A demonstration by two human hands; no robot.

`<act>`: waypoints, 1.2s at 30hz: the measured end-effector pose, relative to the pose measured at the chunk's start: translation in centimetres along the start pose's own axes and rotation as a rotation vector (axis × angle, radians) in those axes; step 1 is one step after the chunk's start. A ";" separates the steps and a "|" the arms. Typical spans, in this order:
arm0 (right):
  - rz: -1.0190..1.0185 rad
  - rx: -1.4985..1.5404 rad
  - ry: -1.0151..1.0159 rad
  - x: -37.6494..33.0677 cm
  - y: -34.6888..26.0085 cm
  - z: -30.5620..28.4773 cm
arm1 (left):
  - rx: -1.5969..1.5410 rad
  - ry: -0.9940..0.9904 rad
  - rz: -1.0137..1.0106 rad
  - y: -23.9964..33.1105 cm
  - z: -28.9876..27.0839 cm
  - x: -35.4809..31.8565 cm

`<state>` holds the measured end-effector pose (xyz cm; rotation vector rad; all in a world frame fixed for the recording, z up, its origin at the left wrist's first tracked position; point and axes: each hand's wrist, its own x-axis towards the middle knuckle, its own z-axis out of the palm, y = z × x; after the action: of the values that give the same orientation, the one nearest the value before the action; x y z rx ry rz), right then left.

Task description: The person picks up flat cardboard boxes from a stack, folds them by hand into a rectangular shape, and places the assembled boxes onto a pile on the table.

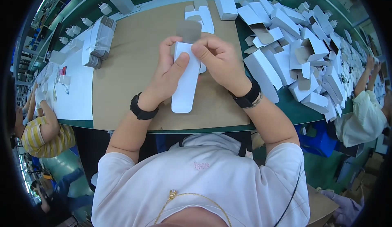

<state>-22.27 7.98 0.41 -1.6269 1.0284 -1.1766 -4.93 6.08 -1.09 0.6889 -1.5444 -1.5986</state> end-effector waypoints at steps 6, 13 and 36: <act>-0.147 0.057 0.112 -0.5 -1.7 0.4 | -0.094 -0.043 0.062 0.4 0.1 -0.4; 0.028 0.023 0.060 -0.1 -2.7 -1.2 | 0.110 -0.123 0.097 0.6 -0.4 -0.4; -0.195 -0.803 0.815 -3.8 -12.4 -18.9 | 0.271 0.084 -0.044 0.9 -1.6 1.1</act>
<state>-39.77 11.98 14.68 -1.8826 2.0957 -1.7630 -4.08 4.36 -0.27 0.9303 -1.7107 -1.3859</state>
